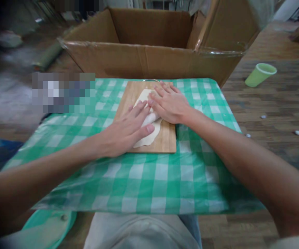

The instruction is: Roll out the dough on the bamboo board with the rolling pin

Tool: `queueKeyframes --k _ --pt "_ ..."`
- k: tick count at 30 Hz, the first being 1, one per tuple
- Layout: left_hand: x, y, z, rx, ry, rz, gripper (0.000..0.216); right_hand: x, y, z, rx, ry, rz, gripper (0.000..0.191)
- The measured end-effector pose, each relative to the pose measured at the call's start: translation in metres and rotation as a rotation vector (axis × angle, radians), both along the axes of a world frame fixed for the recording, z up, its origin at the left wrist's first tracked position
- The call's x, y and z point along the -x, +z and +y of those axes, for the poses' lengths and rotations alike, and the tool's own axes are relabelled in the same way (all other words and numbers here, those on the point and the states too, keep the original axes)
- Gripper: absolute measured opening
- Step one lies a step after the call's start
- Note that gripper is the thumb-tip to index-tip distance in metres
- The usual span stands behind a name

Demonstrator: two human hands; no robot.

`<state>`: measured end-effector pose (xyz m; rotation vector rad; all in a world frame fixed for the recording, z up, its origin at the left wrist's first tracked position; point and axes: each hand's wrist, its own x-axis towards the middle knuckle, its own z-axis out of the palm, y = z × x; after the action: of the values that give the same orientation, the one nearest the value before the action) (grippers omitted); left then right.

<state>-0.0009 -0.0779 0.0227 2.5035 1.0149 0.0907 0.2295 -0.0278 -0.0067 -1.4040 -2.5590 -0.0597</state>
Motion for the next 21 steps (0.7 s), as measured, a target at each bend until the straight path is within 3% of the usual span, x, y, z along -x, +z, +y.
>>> queueKeyframes --k 3,10,21 --pt "-0.003 0.002 -0.011 -0.039 -0.083 -0.038 0.088 -0.005 0.003 -0.012 0.011 0.005 0.007 0.067" --pt "-0.008 -0.008 -0.022 -0.228 -0.096 -0.098 0.100 -0.008 0.005 -0.024 0.039 -0.010 0.011 0.070" --pt "-0.023 -0.001 -0.044 -0.227 -0.071 -0.049 0.107 -0.019 0.003 -0.040 0.028 0.001 0.003 0.066"
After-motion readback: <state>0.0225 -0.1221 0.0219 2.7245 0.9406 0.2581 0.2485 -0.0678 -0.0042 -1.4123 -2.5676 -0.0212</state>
